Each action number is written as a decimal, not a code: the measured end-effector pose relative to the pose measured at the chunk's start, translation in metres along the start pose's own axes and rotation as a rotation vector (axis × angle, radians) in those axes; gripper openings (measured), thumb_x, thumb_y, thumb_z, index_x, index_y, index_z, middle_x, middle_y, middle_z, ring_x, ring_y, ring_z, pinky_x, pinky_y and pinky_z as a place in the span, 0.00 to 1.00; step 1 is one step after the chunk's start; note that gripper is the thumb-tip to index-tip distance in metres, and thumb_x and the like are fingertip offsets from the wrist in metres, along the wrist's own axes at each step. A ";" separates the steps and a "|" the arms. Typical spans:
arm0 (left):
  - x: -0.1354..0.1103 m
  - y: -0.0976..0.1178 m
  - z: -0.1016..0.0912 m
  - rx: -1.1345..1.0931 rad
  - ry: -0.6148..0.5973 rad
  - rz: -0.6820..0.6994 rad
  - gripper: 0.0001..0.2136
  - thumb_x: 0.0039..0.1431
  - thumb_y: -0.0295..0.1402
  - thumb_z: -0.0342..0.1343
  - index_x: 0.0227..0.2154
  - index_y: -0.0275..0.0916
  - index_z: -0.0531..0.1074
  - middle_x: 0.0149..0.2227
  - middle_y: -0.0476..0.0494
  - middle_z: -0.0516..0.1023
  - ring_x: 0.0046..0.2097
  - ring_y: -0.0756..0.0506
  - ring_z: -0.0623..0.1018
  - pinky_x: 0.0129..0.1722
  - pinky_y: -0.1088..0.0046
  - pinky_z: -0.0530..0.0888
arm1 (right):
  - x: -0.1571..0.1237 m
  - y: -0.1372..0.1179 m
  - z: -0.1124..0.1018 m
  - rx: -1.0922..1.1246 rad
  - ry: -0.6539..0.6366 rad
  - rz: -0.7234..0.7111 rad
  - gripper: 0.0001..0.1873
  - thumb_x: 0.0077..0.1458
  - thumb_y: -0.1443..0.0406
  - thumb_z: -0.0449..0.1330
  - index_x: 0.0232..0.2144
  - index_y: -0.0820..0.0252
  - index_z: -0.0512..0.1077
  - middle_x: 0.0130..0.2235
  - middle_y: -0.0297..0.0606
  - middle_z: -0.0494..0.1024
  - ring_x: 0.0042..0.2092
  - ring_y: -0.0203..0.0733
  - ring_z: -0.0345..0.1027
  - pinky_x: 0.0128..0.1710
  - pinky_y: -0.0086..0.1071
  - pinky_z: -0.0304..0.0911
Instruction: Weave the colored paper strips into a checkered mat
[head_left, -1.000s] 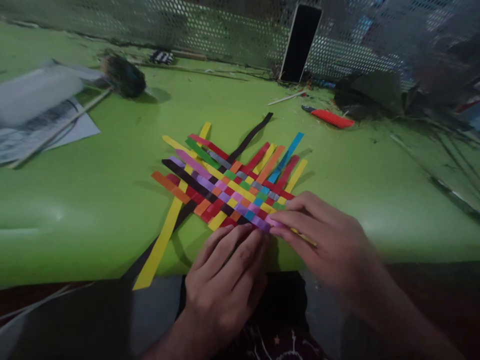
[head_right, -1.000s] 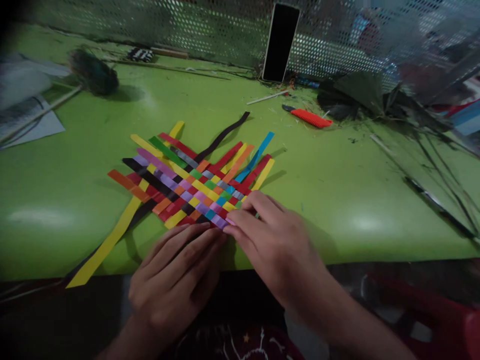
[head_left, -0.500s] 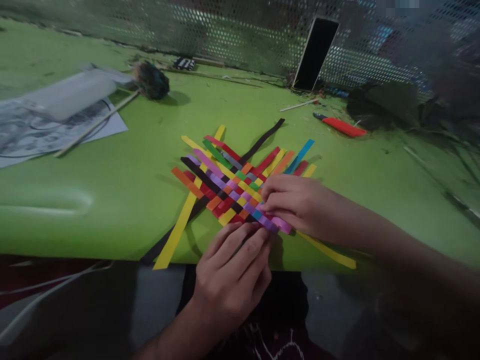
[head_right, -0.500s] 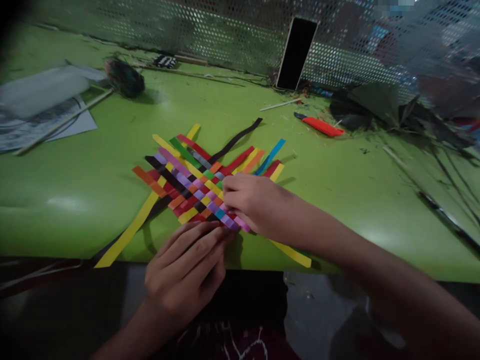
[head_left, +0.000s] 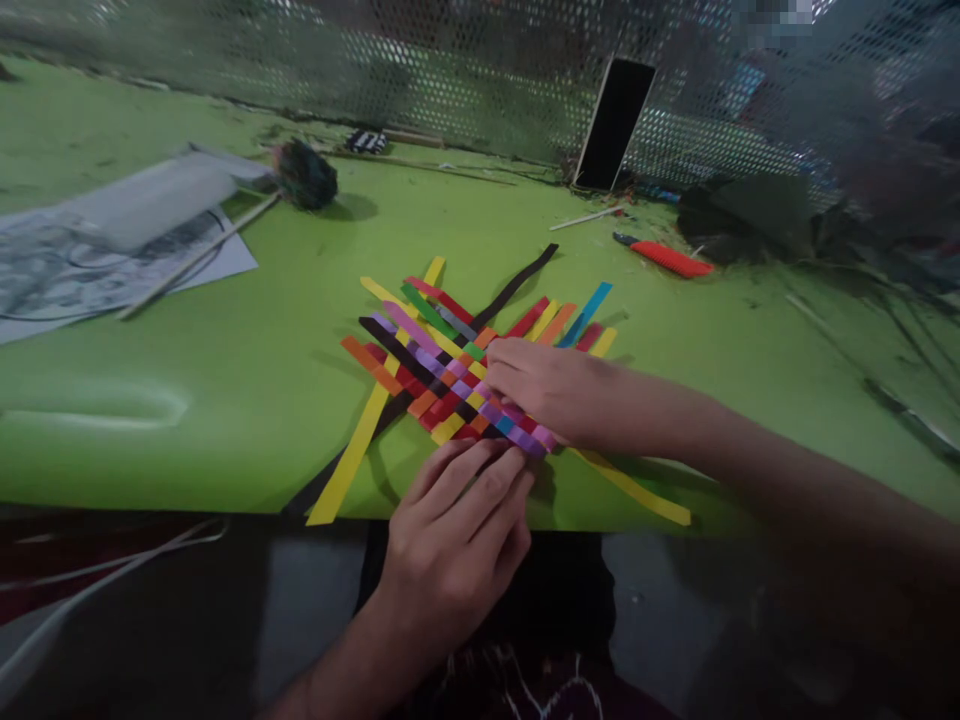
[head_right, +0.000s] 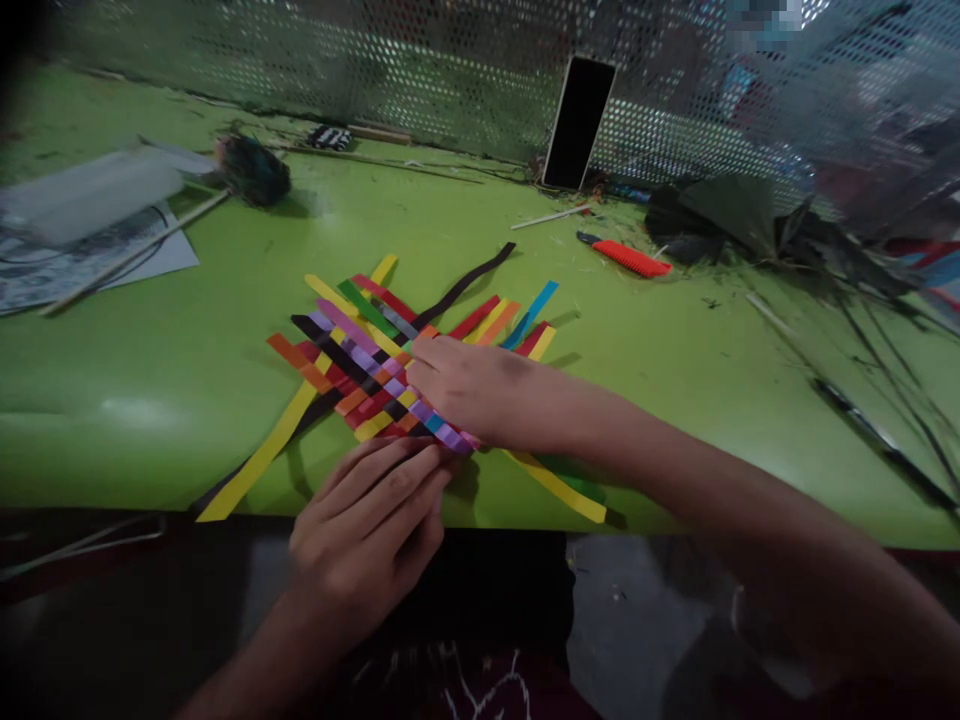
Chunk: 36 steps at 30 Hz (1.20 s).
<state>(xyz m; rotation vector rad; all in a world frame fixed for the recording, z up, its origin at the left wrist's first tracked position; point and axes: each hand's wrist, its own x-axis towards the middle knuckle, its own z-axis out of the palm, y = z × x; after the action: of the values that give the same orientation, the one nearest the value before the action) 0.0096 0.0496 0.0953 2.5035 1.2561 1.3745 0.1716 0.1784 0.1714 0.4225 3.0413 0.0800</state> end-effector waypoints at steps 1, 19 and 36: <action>0.000 0.000 0.000 0.005 -0.003 0.004 0.14 0.60 0.19 0.58 0.47 0.33 0.77 0.50 0.44 0.83 0.52 0.41 0.80 0.58 0.57 0.74 | 0.002 0.001 0.002 -0.031 0.013 0.005 0.14 0.67 0.76 0.46 0.44 0.67 0.71 0.45 0.49 0.75 0.52 0.50 0.67 0.52 0.43 0.66; 0.026 0.010 -0.003 0.079 -0.085 -0.041 0.11 0.64 0.23 0.56 0.48 0.33 0.76 0.42 0.40 0.81 0.43 0.41 0.77 0.45 0.59 0.75 | 0.014 0.014 0.004 0.454 0.022 0.228 0.04 0.67 0.70 0.53 0.38 0.61 0.68 0.42 0.42 0.75 0.35 0.39 0.64 0.35 0.32 0.60; 0.027 0.015 0.000 0.230 -0.160 0.072 0.13 0.64 0.21 0.56 0.51 0.28 0.74 0.47 0.37 0.81 0.42 0.39 0.74 0.44 0.58 0.68 | 0.002 0.017 0.005 0.824 0.143 0.191 0.09 0.54 0.78 0.59 0.33 0.62 0.67 0.33 0.35 0.74 0.34 0.36 0.64 0.35 0.30 0.57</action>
<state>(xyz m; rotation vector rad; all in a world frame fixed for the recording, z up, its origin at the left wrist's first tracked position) 0.0268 0.0574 0.1191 2.7699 1.3739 1.0689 0.1751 0.1958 0.1675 0.7649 3.0103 -1.1999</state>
